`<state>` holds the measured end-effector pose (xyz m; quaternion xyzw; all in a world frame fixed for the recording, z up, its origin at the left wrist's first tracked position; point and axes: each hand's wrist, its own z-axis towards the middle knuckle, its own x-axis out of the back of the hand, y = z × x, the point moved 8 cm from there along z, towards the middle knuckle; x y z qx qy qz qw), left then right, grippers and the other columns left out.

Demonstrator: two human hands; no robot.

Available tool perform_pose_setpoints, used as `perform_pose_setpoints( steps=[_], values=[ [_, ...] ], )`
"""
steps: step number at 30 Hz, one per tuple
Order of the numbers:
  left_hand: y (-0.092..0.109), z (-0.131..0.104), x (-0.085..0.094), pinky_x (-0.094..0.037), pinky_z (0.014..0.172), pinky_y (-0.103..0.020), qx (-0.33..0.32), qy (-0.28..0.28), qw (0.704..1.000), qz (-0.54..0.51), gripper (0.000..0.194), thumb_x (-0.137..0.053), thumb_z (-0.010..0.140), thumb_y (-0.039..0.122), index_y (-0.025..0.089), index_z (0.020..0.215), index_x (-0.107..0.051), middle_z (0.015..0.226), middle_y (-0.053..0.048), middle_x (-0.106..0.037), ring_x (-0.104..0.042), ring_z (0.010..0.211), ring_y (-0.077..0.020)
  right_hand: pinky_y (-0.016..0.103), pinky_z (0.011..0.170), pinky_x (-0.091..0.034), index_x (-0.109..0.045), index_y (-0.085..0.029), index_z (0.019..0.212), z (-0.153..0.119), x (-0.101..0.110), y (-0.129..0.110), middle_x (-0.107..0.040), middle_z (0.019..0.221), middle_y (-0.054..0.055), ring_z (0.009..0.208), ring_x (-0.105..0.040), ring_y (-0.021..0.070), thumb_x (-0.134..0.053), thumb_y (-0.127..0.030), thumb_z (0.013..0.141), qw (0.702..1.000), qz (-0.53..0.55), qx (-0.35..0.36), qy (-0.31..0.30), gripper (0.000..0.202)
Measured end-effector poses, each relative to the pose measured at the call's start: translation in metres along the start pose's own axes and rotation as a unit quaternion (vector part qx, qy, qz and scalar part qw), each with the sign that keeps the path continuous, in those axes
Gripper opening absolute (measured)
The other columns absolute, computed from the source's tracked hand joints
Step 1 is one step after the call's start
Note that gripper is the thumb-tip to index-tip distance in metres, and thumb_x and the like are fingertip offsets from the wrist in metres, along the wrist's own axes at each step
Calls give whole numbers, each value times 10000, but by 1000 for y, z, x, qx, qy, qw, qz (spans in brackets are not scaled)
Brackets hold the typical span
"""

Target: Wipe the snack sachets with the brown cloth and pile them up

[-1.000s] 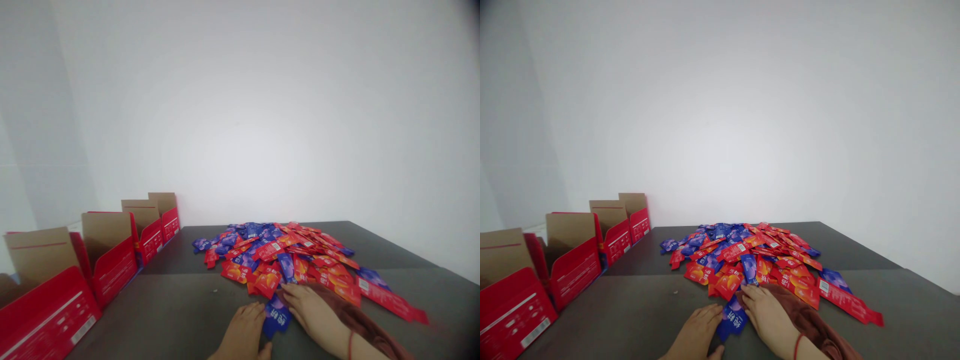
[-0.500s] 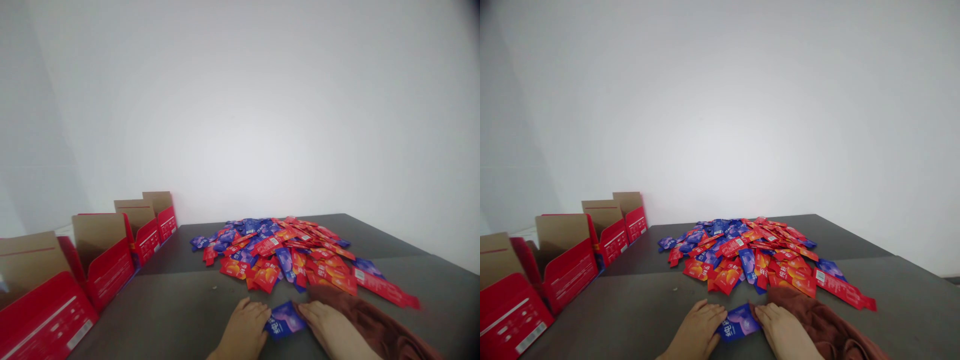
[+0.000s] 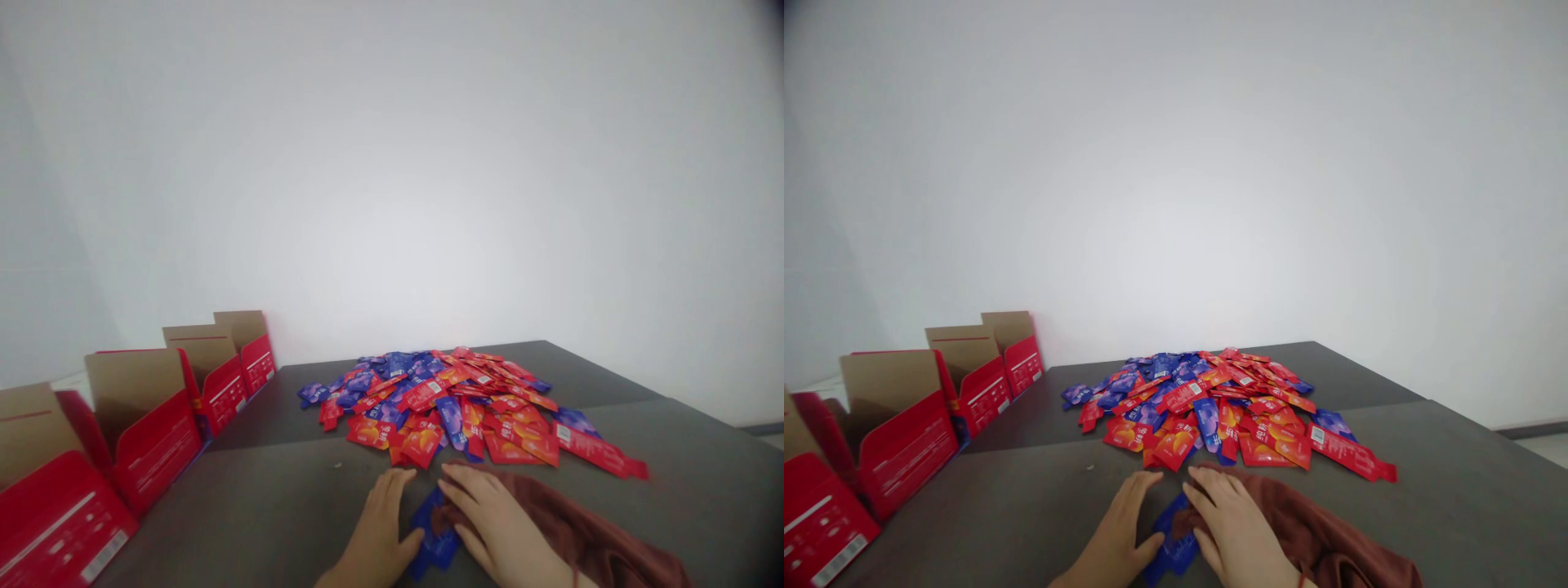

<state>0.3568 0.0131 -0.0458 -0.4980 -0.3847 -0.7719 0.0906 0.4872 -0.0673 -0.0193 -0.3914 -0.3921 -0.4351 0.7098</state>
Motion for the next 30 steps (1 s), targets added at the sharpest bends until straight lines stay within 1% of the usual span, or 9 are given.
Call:
perform_pose_setpoints(
  steps=[3,8,10,13,17,21,26,28,30],
  values=[
    [8,-2,-7,-259,1129,-442,-47,-76,996,18,584,-635,739,234,193,1308,-508,1399,-96,-488,-369,1326,-270,420,1013,-416,-571,-253,1284,-2,-18,-3,-548,1371,46,1211,-505,263,-570,-156,775,998,-40,23,-44,518],
    [15,2,-12,-228,1139,-497,-54,-163,984,42,635,-617,766,290,210,1379,-469,1478,-76,-416,-257,1405,-294,389,885,-452,-661,-176,1120,17,-20,18,-657,1111,82,1026,-570,257,-539,-129,817,987,-140,-80,18,329],
    [14,3,-14,-229,1134,-518,-53,-182,981,50,659,-607,749,274,216,1389,-460,1489,-73,-401,-238,1414,-302,382,808,-455,-688,-153,1010,25,-30,14,-670,977,83,923,-581,256,-552,-132,806,977,-189,-97,27,246],
    [9,2,-18,-204,1144,-521,-56,-177,981,59,689,-566,750,246,207,1421,-413,1512,-79,-360,-229,1421,-286,367,757,-439,-682,-158,988,27,-53,-13,-668,917,76,868,-570,246,-571,-168,796,968,-240,-32,65,223],
    [1,1,-21,-183,1160,-479,-50,-164,983,69,748,-547,756,226,166,1468,-326,1548,-111,-270,-199,1432,-262,313,645,-418,-665,-189,934,3,-69,-39,-661,880,30,772,-560,194,-586,-252,811,961,-235,95,110,159],
    [-1,2,-25,-179,1152,-508,-54,-199,976,70,756,-580,792,308,137,1476,-308,1542,-156,-265,-202,1429,-295,290,623,-424,-651,-234,864,-12,-44,-20,-655,892,-29,753,-583,167,-629,-267,780,974,-176,119,83,92],
    [2,2,-19,-180,1143,-528,-71,-192,977,51,717,-585,816,330,228,1476,-324,1546,-105,-277,-198,1431,-292,266,709,-453,-611,-219,1047,18,3,33,-646,979,27,827,-617,165,-498,-63,785,985,-154,-62,43,325],
    [1,1,-18,-185,1144,-522,-78,-193,977,51,697,-574,828,337,241,1474,-330,1546,-92,-282,-199,1432,-284,287,742,-459,-599,-185,1029,30,3,38,-652,970,63,850,-617,186,-454,-36,795,978,-174,-97,59,313],
    [-3,1,-20,-195,1138,-531,-84,-192,976,54,684,-569,836,361,249,1470,-337,1542,-92,-291,-212,1427,-289,326,756,-459,-606,-184,945,34,-11,33,-659,917,72,846,-611,216,-452,-34,793,976,-187,-96,61,263]
  ],
)
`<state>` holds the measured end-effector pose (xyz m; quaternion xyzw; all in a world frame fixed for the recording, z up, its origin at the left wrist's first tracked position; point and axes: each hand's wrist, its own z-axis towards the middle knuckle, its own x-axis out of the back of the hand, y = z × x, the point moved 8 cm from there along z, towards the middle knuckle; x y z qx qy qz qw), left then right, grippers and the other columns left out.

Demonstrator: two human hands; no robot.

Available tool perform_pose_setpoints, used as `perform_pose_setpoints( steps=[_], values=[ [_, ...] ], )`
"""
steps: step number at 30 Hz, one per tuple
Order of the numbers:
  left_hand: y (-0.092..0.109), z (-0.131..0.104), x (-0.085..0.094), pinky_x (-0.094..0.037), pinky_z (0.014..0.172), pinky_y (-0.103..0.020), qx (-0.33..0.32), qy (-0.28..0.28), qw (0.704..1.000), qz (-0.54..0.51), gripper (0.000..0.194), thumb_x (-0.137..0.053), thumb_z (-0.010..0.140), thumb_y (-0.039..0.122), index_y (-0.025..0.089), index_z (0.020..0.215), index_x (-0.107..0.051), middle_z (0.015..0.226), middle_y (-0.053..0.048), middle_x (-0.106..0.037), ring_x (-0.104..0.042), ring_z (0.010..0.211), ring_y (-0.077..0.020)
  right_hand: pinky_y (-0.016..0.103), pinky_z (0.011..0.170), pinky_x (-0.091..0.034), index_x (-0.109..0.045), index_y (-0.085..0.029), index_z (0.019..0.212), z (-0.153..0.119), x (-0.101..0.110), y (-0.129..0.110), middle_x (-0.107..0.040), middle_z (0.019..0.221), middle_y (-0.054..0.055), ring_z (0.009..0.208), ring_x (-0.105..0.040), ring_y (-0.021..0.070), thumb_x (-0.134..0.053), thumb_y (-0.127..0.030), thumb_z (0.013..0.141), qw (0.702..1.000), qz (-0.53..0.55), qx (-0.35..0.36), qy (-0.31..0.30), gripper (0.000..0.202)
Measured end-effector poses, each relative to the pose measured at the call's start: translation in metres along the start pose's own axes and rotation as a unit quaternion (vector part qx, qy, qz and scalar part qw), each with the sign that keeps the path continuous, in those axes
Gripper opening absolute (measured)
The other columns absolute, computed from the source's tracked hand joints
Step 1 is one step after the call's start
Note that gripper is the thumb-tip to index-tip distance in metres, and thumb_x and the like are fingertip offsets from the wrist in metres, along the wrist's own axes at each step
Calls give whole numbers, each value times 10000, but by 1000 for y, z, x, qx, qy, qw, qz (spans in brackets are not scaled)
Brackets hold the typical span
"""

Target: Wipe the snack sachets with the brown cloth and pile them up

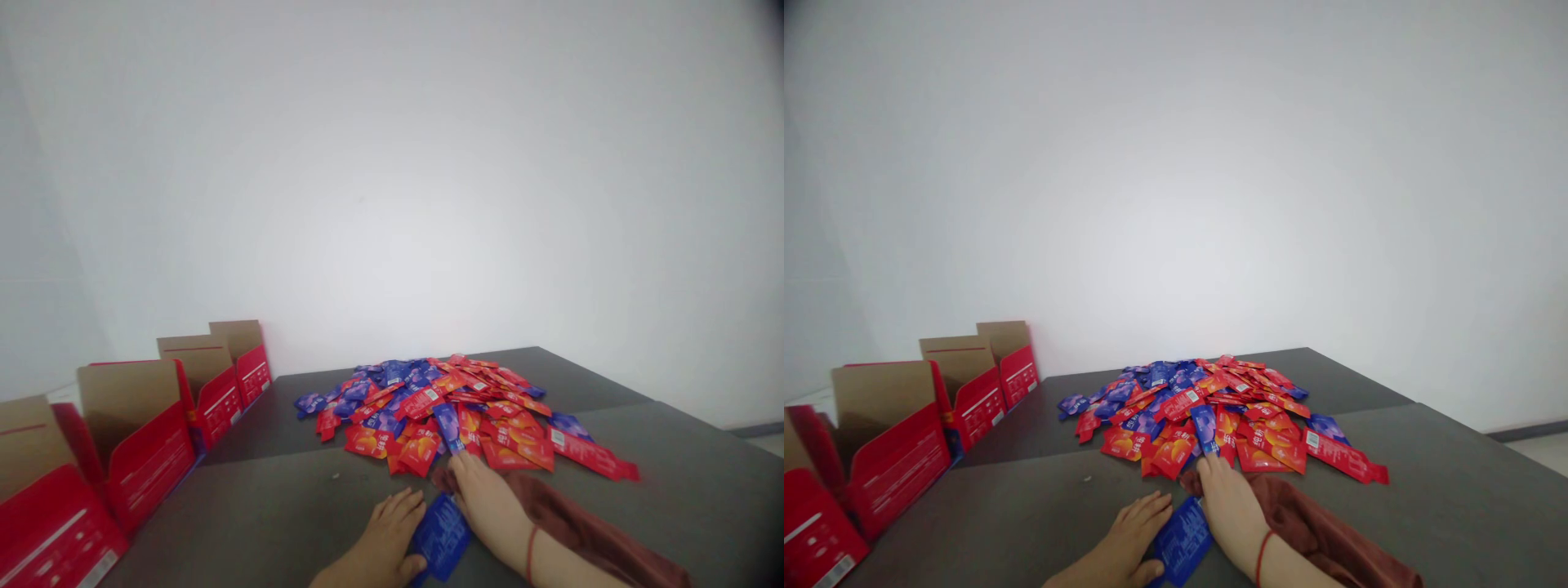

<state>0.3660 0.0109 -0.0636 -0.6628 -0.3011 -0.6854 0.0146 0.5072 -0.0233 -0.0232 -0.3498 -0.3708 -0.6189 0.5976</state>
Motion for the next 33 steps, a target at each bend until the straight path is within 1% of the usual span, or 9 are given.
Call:
perform_pose_setpoints(
  steps=[2,4,7,10,14,19,25,29,33],
  values=[
    [-4,1,-2,-211,1132,-534,-5,3,1000,5,684,-572,840,390,245,1468,-341,1535,-107,-300,-237,1418,-298,361,765,-454,-614,-196,903,-10,-12,-14,-668,890,65,843,-603,237,-482,-81,810,1000,-12,21,13,198],
    [-7,3,-3,-222,1134,-516,-13,14,1000,11,674,-565,854,414,231,1465,-346,1527,-120,-314,-260,1410,-297,381,791,-445,-625,-193,987,-27,-16,-27,-685,960,63,888,-594,251,-542,-202,834,996,-23,56,60,175],
    [-6,4,0,-225,1144,-484,-9,32,999,25,634,-560,871,399,222,1450,-374,1514,-112,-347,-280,1403,-283,353,790,-434,-601,-188,1126,-53,-15,-43,-688,1075,46,925,-585,237,-580,-388,843,981,-18,140,134,347],
    [-3,3,5,-212,1154,-463,19,39,998,37,559,-519,881,272,239,1429,-408,1502,-76,-379,-296,1398,-246,305,684,-418,-616,-225,1068,-70,-17,-55,-704,1019,-16,808,-582,183,-532,-330,889,963,-17,210,167,224],
    [4,2,11,-194,1160,-460,40,38,998,37,558,-473,857,170,258,1407,-435,1492,-47,-400,-306,1393,-218,303,668,-418,-626,-226,1050,-64,-18,-52,-693,1037,-9,836,-581,183,-510,-253,905,969,-21,189,158,188],
    [7,1,12,-178,1164,-470,44,43,998,29,584,-481,826,156,243,1402,-435,1492,-46,-400,-314,1389,-219,359,753,-434,-644,-188,1029,-31,-19,-48,-650,984,83,901,-564,234,-496,-157,880,991,-53,99,68,212],
    [4,1,5,-184,1167,-447,14,58,997,45,581,-444,849,137,224,1421,-391,1493,-53,-398,-305,1395,-200,330,693,-406,-629,-197,949,-40,-13,-84,-626,901,40,833,-534,201,-550,-282,872,971,-35,211,103,139],
    [3,0,4,-179,1168,-453,9,59,997,53,579,-432,858,127,241,1424,-391,1504,-38,-381,-292,1401,-195,306,650,-393,-603,-260,951,-61,8,-66,-612,837,-40,753,-531,163,-617,-338,813,957,17,262,122,159],
    [7,-1,8,-175,1168,-462,10,61,997,46,565,-442,863,141,251,1416,-406,1499,-36,-389,-299,1398,-201,321,742,-412,-601,-284,960,-68,19,-25,-627,861,-42,777,-544,170,-586,-290,826,964,20,223,143,135]
  ],
)
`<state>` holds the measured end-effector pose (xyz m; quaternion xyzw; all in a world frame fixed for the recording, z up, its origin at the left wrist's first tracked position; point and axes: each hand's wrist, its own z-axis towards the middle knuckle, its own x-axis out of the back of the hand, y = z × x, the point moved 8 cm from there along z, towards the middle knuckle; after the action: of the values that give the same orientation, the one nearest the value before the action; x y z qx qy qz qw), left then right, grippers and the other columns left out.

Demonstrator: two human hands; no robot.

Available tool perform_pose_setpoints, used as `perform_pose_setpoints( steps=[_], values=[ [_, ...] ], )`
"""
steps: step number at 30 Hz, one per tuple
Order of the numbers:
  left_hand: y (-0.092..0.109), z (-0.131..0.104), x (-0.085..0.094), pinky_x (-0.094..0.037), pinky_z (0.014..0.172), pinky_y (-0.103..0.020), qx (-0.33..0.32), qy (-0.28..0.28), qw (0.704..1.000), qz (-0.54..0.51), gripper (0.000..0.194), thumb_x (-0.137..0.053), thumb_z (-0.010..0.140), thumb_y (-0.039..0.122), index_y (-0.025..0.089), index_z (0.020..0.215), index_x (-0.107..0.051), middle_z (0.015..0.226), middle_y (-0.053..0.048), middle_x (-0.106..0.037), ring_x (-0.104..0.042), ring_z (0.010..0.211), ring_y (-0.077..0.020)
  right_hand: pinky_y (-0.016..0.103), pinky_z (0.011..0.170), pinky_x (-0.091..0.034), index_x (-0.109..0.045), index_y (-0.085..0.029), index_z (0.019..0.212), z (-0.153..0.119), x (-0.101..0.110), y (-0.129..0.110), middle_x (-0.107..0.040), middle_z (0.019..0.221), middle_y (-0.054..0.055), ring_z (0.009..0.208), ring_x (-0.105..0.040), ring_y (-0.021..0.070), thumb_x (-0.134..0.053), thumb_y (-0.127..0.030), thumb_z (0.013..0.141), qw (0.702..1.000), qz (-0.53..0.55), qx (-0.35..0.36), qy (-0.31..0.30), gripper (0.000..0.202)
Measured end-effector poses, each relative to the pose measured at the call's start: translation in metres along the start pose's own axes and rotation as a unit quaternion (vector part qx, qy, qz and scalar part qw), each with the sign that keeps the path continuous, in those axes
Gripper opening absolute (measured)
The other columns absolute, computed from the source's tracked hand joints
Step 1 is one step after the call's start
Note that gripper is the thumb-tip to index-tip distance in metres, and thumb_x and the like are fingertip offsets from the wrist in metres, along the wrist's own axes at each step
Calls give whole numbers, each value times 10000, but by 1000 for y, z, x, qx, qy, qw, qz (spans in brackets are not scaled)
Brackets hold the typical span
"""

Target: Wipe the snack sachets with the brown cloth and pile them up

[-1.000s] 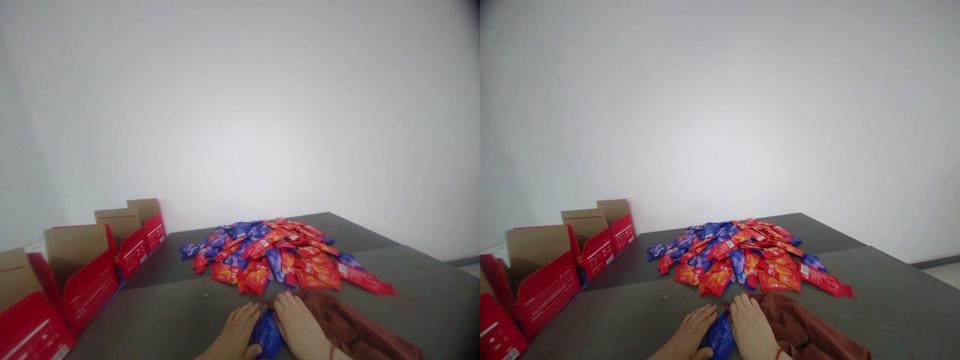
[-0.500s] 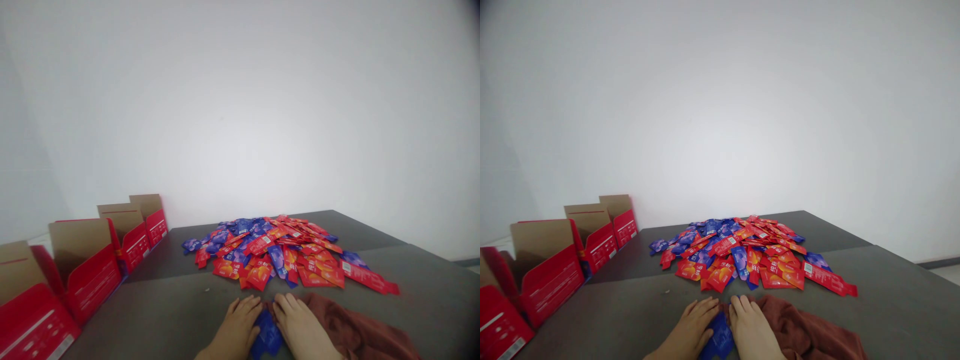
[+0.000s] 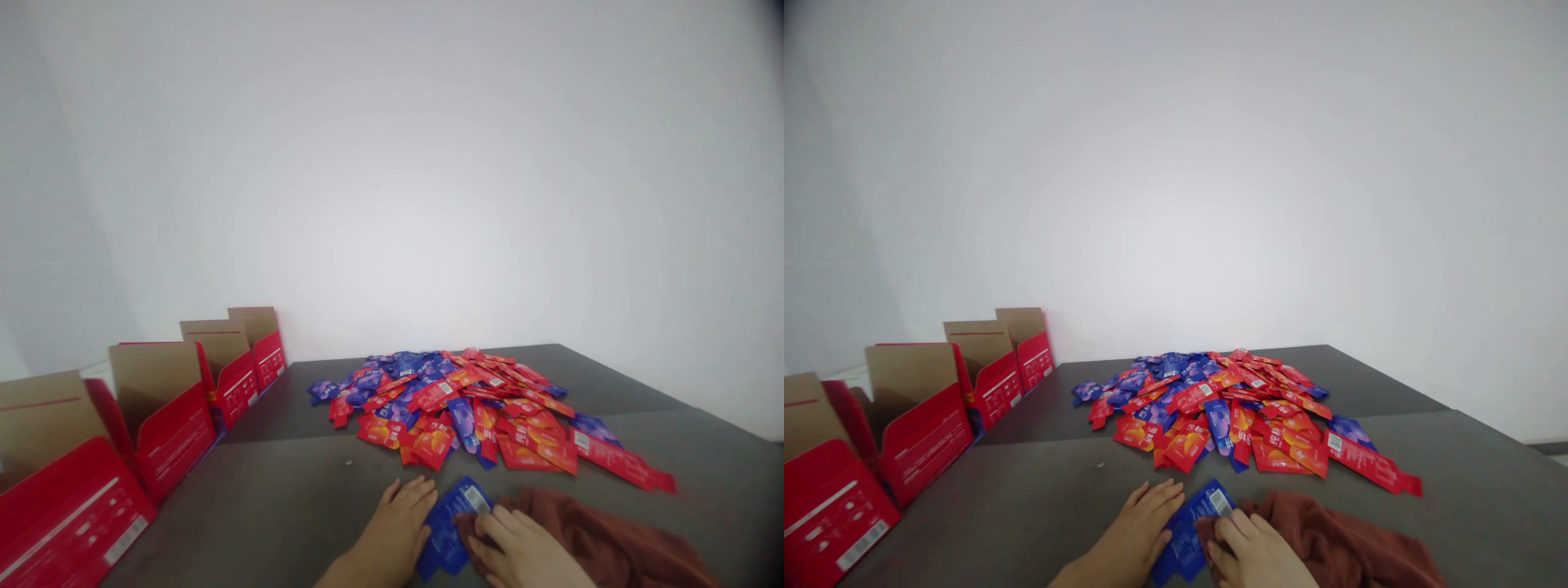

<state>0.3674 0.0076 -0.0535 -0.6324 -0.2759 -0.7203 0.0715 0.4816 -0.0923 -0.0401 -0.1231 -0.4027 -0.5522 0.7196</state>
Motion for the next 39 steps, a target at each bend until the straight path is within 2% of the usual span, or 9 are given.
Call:
perform_pose_setpoints(
  steps=[4,9,12,15,21,25,31,35,39],
  values=[
    [1,0,0,-160,1170,-464,8,-3,1000,-10,564,-455,865,143,264,1414,-406,1493,-30,-399,-298,1397,-197,317,702,-409,-591,-248,974,0,-10,13,-618,853,-19,770,-548,166,-557,-224,835,999,-11,-51,-12,145],
    [-2,1,-1,-182,1162,-456,13,-3,1000,-9,573,-418,851,99,279,1394,-439,1493,-24,-398,-303,1393,-184,294,637,-391,-594,-219,942,26,-28,-36,-612,817,-45,736,-535,145,-658,-280,781,1000,-8,20,18,183],
    [-4,2,-1,-194,1156,-461,15,-2,1000,-5,575,-397,846,80,296,1374,-469,1487,-19,-407,-313,1387,-183,287,637,-392,-600,-231,894,35,-33,-49,-611,815,-48,748,-535,151,-708,-337,748,999,6,36,20,211],
    [-5,3,-1,-205,1152,-471,18,-8,1000,-9,525,-434,862,117,297,1352,-492,1481,-23,-416,-319,1384,-201,294,652,-392,-620,-247,929,36,-35,-28,-617,836,-35,765,-539,163,-696,-337,773,1000,-3,0,-15,195],
    [-2,3,1,-205,1146,-491,22,-17,1000,-11,549,-481,842,121,302,1361,-483,1488,-31,-405,-307,1391,-217,319,648,-400,-681,-202,811,30,-51,37,-647,846,30,792,-568,197,-617,-89,768,976,-68,-162,-128,137],
    [-3,3,1,-203,1153,-478,29,-4,999,-24,539,-491,832,128,287,1347,-494,1473,-31,-428,-328,1381,-213,340,642,-405,-679,-159,918,30,-60,11,-653,885,59,801,-560,218,-595,-41,708,980,-111,-111,-119,254],
    [-8,4,-4,-210,1160,-439,41,28,999,-22,576,-469,809,90,227,1368,-455,1454,-53,-453,-354,1365,-192,312,650,-389,-648,-201,869,37,-47,-39,-635,841,3,766,-533,181,-657,-216,753,999,-32,-24,-11,118],
    [-10,4,-4,-216,1159,-441,40,39,998,-20,589,-466,801,84,229,1371,-445,1446,-57,-462,-367,1356,-193,315,718,-399,-655,-230,959,35,-32,-13,-635,900,-10,813,-544,185,-696,-308,742,997,3,-46,-54,234],
    [-7,3,-1,-213,1159,-442,40,34,998,-27,584,-470,813,97,239,1379,-436,1444,-50,-464,-368,1354,-197,301,683,-391,-672,-232,922,27,-24,27,-630,898,0,809,-559,174,-627,-181,786,985,12,-131,-110,152]
  ],
)
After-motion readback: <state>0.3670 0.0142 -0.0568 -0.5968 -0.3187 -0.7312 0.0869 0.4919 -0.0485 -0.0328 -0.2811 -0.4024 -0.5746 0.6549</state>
